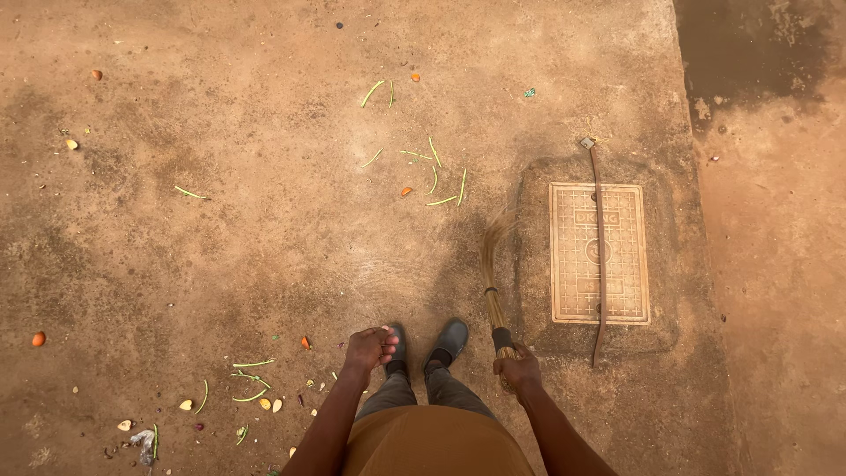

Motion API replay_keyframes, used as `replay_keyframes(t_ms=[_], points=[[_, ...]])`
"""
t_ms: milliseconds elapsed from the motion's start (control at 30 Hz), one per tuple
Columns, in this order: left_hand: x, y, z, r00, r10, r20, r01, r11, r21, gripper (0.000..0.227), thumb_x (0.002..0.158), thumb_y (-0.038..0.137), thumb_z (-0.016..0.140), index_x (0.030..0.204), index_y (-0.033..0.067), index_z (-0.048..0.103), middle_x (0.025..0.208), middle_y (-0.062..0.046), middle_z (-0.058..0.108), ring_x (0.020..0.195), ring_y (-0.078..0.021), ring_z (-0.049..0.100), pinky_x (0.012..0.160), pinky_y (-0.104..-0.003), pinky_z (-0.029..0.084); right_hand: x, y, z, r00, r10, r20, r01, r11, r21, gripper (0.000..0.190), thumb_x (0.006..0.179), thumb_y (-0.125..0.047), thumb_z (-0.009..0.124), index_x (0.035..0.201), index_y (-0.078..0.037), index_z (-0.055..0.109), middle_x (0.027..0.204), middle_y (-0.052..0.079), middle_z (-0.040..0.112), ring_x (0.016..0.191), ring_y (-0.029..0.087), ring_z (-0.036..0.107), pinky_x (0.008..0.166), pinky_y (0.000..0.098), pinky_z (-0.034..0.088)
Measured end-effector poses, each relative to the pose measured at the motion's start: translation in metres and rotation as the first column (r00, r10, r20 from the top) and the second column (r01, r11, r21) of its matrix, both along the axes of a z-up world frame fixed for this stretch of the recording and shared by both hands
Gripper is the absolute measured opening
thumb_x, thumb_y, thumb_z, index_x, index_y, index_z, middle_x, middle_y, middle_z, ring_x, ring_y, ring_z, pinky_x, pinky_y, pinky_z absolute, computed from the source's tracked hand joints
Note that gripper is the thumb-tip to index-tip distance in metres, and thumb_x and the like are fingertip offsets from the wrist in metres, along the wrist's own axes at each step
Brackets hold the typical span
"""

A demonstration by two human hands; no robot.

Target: The person sweeps an outdoor concrete area using a broom, moving vegetable scraps and debris across the ground.

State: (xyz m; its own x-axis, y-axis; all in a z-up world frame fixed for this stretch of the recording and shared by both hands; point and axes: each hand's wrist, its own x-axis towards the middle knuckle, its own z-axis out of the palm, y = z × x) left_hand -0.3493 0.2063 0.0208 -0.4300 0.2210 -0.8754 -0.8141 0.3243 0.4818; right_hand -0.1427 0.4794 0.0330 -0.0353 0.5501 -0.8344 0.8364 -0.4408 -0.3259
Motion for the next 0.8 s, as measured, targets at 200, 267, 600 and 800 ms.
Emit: replay_keyframes(t_ms=[200,267,600,800], points=[[-0.005,0.005,0.008,1.000,-0.025,-0.005,0.025,0.999,0.022,0.024,0.100,0.022,0.062,0.109,0.0038,0.074,0.086,-0.003,0.075,0.070,-0.0102,0.066,0.066,-0.027,0.055,0.003,-0.008,0.037,0.868,0.477,-0.136,-0.486,0.873,-0.043,0.095,0.067,0.000,0.073,0.156,-0.021,0.045,0.093,0.017,0.072,0.061,0.024,0.060,0.054,0.0383,0.051],[-0.006,0.006,0.010,1.000,-0.024,0.006,0.024,0.999,0.033,0.022,0.100,0.021,0.063,0.110,0.0044,0.073,0.086,-0.003,0.075,0.070,-0.0105,0.065,0.066,-0.028,0.055,0.011,-0.007,0.053,0.809,0.575,-0.126,-0.576,0.817,0.027,0.094,0.066,0.001,0.072,0.154,-0.024,0.048,0.095,0.013,0.074,0.065,0.018,0.065,0.060,0.0348,0.054],[-0.004,-0.010,0.001,0.999,0.035,0.032,-0.036,0.999,0.040,0.022,0.099,0.020,0.063,0.111,0.0048,0.073,0.085,-0.003,0.074,0.070,-0.0108,0.065,0.067,-0.028,0.055,0.019,-0.026,0.002,0.977,-0.116,-0.180,0.121,0.992,0.017,0.096,0.073,0.006,0.070,0.159,-0.019,0.038,0.100,0.018,0.068,0.068,0.024,0.062,0.051,0.0399,0.052],[0.005,-0.036,-0.011,0.996,0.080,0.044,-0.081,0.996,0.024,0.022,0.099,0.020,0.062,0.111,0.0047,0.072,0.086,-0.004,0.075,0.070,-0.0113,0.065,0.067,-0.028,0.055,-0.023,-0.020,-0.022,0.994,-0.070,-0.080,0.059,0.990,-0.129,0.092,0.074,0.005,0.072,0.158,-0.012,0.040,0.102,0.016,0.067,0.070,0.025,0.063,0.050,0.0398,0.054]])
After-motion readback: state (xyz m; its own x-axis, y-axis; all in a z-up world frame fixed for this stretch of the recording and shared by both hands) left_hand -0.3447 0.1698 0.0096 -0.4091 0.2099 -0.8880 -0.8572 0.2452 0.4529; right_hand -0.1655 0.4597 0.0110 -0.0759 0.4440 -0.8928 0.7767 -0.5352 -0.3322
